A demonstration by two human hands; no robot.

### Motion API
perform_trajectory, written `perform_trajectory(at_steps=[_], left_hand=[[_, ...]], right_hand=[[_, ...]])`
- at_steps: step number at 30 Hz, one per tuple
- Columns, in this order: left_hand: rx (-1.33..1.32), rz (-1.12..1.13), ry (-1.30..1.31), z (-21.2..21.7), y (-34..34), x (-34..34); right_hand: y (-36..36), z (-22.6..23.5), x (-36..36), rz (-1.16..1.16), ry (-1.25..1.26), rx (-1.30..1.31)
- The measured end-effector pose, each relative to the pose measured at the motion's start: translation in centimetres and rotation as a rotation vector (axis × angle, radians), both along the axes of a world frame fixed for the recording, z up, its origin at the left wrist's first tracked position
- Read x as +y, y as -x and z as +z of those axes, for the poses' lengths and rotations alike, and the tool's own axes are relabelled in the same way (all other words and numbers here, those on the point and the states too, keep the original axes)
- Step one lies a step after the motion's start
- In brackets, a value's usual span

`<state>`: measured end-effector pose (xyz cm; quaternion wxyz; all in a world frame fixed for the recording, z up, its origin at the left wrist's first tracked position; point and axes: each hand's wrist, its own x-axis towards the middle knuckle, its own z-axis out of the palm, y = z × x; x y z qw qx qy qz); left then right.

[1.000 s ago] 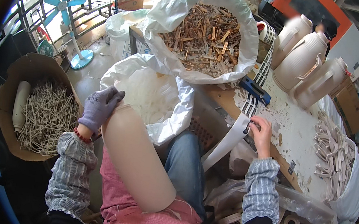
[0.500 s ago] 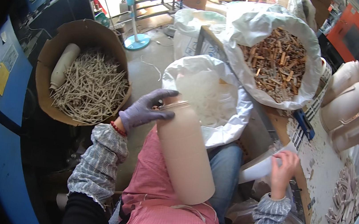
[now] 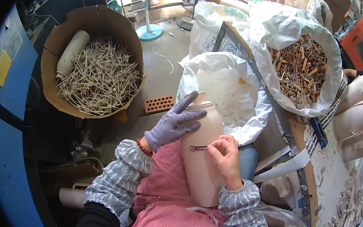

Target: The person sits on the floor and repeatedly assembles white cylindrical containers by inserting a wooden piece into the top opening, then attaching a handle to the side. The person handles the containers one at a time, rotating them to fit parts and placing finished units aside.

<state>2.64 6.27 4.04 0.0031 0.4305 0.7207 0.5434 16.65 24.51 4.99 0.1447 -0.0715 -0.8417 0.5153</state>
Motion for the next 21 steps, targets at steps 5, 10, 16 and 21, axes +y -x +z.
perform_trajectory(at_steps=[5, 10, 16, 21], left_hand=[[0.076, -0.062, 0.175, 1.0, -0.2, -0.7], [0.134, -0.086, 0.207, 1.2, -0.5, -0.8], [0.096, -0.143, 0.323, 1.8, 0.3, -0.8], [0.313, -0.050, 0.725, 8.5, 0.5, -1.1]], right_hand=[[-0.3, -0.5, -0.5, -0.077, 0.027, 0.017], [-0.2, -0.9, -0.6, -0.104, 0.079, 0.026], [0.6, -1.1, -1.8, -0.213, -0.454, 0.209], [0.6, -1.7, 0.0, -0.153, 0.083, 0.060]])
